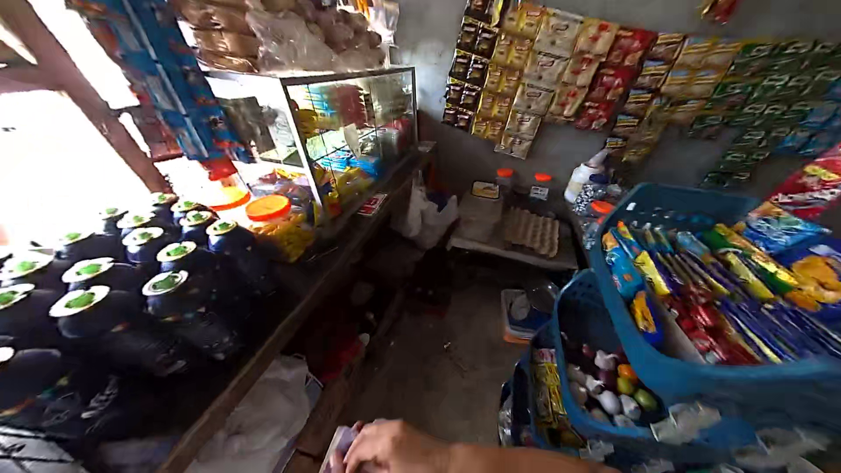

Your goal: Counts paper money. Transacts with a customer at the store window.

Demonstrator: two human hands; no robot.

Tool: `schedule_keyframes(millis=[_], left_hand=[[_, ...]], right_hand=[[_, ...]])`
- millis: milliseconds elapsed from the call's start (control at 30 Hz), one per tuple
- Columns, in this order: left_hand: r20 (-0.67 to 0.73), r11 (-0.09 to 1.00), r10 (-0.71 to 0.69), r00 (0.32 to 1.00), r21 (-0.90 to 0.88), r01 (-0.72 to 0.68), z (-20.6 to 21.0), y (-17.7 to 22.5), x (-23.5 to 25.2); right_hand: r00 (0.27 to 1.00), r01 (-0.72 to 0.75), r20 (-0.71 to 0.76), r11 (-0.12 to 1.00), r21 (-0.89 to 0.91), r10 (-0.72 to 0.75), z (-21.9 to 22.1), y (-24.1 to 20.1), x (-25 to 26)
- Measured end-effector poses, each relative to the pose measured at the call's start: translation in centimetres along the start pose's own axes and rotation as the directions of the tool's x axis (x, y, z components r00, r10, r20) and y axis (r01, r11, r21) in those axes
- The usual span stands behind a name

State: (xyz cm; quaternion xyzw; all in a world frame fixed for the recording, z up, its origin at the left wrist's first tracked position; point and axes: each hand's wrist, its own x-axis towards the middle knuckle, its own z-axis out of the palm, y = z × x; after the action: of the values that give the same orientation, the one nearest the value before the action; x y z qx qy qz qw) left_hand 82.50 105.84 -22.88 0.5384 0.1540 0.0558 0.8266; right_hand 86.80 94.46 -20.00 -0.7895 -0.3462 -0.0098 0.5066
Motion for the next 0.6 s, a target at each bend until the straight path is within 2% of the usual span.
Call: schedule_keyframes(millis=[67,100,167,233,267,300,333,367,433,467,533,600], left_hand=[[-0.001,1.000,0.018,1.000,0.025,-0.018,2.6,0.3,3.2],[-0.006,0.999,0.009,1.000,0.042,-0.009,3.8,0.6,4.8],[0.003,0.997,-0.071,0.997,0.022,0.071,5.8,1.6,7.8],[0.003,0.982,-0.186,0.983,-0.035,0.186,7.2,2.5,10.2],[-0.005,0.970,-0.235,0.972,-0.065,0.235,7.7,2.9,11.5],[-0.012,0.955,-0.284,0.959,-0.087,0.282,8.1,3.1,12.7],[-0.006,0.942,-0.322,0.947,-0.096,0.320,8.3,3.1,13.8],[0.008,0.933,-0.348,0.937,-0.098,0.347,8.5,3.0,15.1],[0.050,0.911,-0.395,0.917,-0.107,0.399,8.8,2.6,17.5],[0.064,0.898,-0.420,0.905,-0.111,0.425,9.0,2.5,18.6],[0.075,0.868,-0.474,0.877,-0.129,0.480,9.5,2.5,20.7],[0.097,0.865,-0.481,0.871,-0.110,0.490,10.1,2.5,22.6]], right_hand=[[0.988,-0.127,-0.055,0.968,0.219,0.142,-3.8,1.6,1.7],[0.966,-0.207,-0.062,0.893,0.400,0.251,-5.8,2.4,2.7],[0.863,-0.333,-0.022,0.603,0.724,0.504,-9.5,4.3,4.4],[0.689,-0.443,0.088,0.322,0.837,0.719,-12.1,6.6,5.7],[0.639,-0.466,0.132,0.246,0.850,0.758,-13.0,8.3,6.2],[0.637,-0.484,0.162,0.228,0.845,0.753,-13.6,9.9,6.4],[0.671,-0.502,0.163,0.282,0.818,0.724,-13.9,11.3,6.5],[0.719,-0.519,0.133,0.400,0.756,0.682,-14.2,12.4,6.7],[0.834,-0.485,0.027,0.708,0.514,0.551,-14.5,14.3,7.5],[0.886,-0.429,-0.007,0.827,0.363,0.463,-14.4,15.4,7.8],[0.947,-0.317,0.000,0.938,0.139,0.320,-14.2,16.6,8.7],[0.981,-0.193,0.015,0.979,0.068,0.193,-14.3,17.3,10.1]])
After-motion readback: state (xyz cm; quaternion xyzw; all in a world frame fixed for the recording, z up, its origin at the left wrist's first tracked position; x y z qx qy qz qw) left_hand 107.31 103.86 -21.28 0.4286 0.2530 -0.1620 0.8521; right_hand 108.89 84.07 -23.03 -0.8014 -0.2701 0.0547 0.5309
